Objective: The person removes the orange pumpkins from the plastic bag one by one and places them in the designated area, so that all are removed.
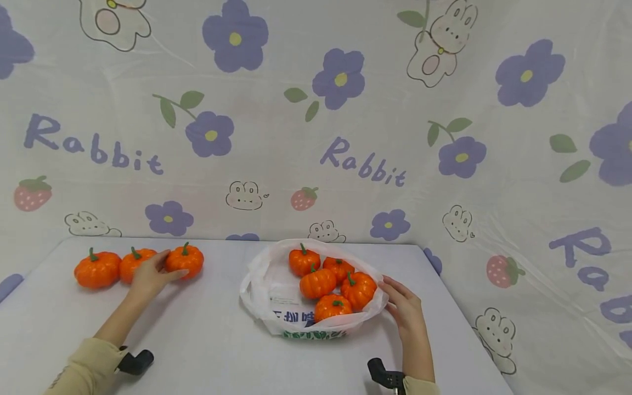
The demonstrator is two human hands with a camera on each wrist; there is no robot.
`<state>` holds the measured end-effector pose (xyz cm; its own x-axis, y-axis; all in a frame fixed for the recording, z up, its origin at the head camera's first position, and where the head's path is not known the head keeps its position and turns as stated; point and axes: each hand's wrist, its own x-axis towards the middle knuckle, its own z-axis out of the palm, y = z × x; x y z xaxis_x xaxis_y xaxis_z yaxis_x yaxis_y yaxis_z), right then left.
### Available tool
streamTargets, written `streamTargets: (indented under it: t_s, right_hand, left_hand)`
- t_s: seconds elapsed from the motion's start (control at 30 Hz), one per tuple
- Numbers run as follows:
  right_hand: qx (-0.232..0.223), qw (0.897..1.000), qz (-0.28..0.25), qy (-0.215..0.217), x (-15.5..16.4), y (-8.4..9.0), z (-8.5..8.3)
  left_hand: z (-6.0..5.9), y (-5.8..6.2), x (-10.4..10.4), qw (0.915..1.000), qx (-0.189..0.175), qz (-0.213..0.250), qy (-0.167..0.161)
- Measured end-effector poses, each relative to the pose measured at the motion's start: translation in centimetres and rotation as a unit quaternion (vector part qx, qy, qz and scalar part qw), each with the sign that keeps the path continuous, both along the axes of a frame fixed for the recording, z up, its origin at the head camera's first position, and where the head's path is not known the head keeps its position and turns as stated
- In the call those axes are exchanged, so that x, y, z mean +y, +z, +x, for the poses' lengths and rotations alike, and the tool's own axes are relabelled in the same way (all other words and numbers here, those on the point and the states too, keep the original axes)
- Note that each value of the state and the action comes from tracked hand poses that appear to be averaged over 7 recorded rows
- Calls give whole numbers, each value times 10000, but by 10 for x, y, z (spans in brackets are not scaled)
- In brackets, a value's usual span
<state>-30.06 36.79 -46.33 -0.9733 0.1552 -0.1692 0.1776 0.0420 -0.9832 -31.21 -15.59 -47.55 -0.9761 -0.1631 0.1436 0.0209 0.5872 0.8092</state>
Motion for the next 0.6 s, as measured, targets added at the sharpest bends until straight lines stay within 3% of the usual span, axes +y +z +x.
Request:
streamTargets:
  t_s: [0.23, 0.6]
  right_hand:
    - [-27, 10000, 48, 16, 1, 1, 0]
    - [-71, 9999, -75, 60, 1, 1, -1]
  left_hand:
    - [4, 2, -4, 9994, 12, -299, 191]
    - [9, 5, -7, 9972, -257, -540, 447]
